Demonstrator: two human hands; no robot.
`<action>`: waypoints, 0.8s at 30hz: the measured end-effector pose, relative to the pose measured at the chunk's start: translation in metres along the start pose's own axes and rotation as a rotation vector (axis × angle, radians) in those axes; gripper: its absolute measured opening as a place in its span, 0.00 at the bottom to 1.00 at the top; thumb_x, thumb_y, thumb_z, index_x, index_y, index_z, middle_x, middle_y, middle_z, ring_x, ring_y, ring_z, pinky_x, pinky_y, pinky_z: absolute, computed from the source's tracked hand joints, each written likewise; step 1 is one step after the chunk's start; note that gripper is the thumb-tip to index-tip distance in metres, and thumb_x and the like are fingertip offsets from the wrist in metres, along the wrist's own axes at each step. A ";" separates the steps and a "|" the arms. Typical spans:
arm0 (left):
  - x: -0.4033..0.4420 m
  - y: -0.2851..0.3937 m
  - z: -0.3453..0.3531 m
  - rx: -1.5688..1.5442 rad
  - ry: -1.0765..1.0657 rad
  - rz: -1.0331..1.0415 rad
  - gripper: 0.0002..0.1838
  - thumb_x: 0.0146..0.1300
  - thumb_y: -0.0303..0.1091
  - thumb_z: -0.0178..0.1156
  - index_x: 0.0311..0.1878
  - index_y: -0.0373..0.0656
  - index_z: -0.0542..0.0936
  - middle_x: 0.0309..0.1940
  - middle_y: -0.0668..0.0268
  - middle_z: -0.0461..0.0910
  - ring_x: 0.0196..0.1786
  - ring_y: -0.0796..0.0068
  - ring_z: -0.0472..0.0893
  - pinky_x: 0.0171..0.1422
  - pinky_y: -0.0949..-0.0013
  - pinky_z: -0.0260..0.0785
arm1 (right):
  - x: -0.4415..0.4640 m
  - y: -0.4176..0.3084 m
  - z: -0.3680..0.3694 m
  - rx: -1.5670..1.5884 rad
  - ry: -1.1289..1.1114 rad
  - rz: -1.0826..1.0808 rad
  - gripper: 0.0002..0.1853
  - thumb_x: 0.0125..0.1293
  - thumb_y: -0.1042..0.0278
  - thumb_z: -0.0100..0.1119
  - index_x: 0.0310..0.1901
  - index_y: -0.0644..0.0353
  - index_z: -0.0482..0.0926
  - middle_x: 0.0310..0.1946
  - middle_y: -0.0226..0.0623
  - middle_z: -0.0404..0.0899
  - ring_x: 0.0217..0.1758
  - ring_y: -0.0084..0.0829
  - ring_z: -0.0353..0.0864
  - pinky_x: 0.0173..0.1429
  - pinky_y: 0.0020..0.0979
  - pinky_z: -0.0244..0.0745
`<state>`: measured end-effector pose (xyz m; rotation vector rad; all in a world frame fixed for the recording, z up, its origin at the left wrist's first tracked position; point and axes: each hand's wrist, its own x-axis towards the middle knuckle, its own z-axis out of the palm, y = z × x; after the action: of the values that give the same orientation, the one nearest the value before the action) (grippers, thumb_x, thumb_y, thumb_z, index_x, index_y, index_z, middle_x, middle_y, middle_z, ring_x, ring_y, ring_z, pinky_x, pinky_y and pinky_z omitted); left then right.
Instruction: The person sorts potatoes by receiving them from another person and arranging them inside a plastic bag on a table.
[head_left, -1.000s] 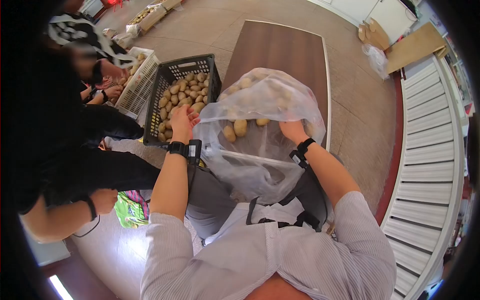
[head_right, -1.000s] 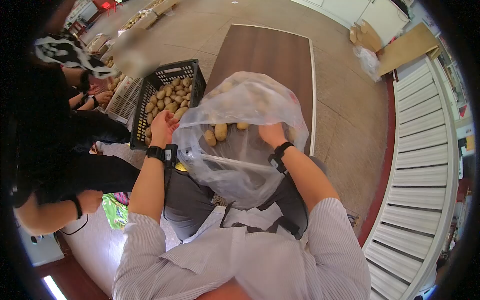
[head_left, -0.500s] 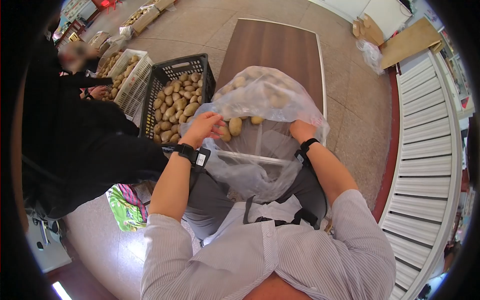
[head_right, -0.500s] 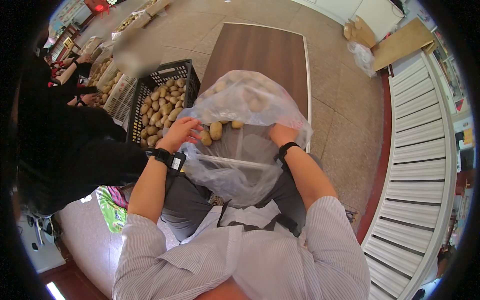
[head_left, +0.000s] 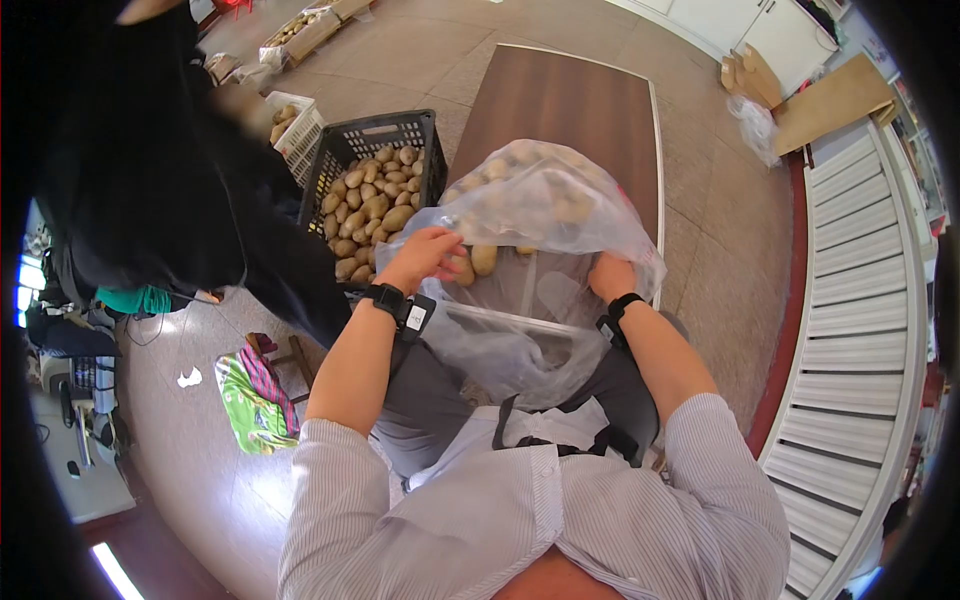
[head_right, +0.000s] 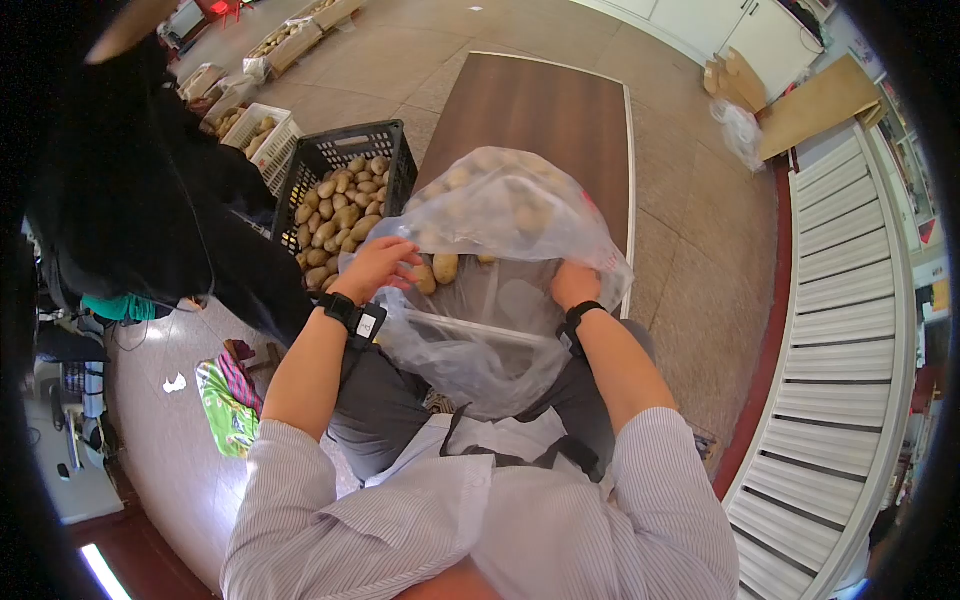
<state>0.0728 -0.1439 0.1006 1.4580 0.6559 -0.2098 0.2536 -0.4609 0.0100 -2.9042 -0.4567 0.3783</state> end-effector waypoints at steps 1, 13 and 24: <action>0.000 0.000 0.000 0.006 -0.007 -0.001 0.20 0.73 0.45 0.57 0.57 0.38 0.77 0.46 0.62 0.82 0.37 0.70 0.84 0.41 0.67 0.80 | -0.003 -0.007 -0.004 0.010 -0.065 -0.018 0.21 0.59 0.65 0.60 0.54 0.63 0.79 0.58 0.56 0.78 0.61 0.54 0.78 0.64 0.50 0.74; 0.011 -0.009 0.000 0.081 -0.105 0.001 0.19 0.72 0.46 0.56 0.54 0.40 0.79 0.45 0.62 0.83 0.37 0.67 0.86 0.40 0.66 0.81 | 0.034 -0.049 0.035 0.179 0.276 -0.547 0.33 0.59 0.75 0.56 0.69 0.68 0.65 0.63 0.60 0.70 0.67 0.60 0.67 0.72 0.50 0.64; 0.016 -0.005 0.012 0.230 -0.118 -0.015 0.22 0.71 0.47 0.57 0.58 0.41 0.79 0.38 0.63 0.82 0.38 0.74 0.84 0.38 0.69 0.78 | 0.068 -0.104 -0.018 0.199 0.270 -0.561 0.37 0.65 0.55 0.62 0.72 0.60 0.64 0.70 0.53 0.67 0.73 0.53 0.64 0.77 0.49 0.58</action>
<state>0.0868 -0.1524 0.0879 1.6476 0.5605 -0.3909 0.2924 -0.3435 0.0339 -2.4435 -1.0700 -0.0509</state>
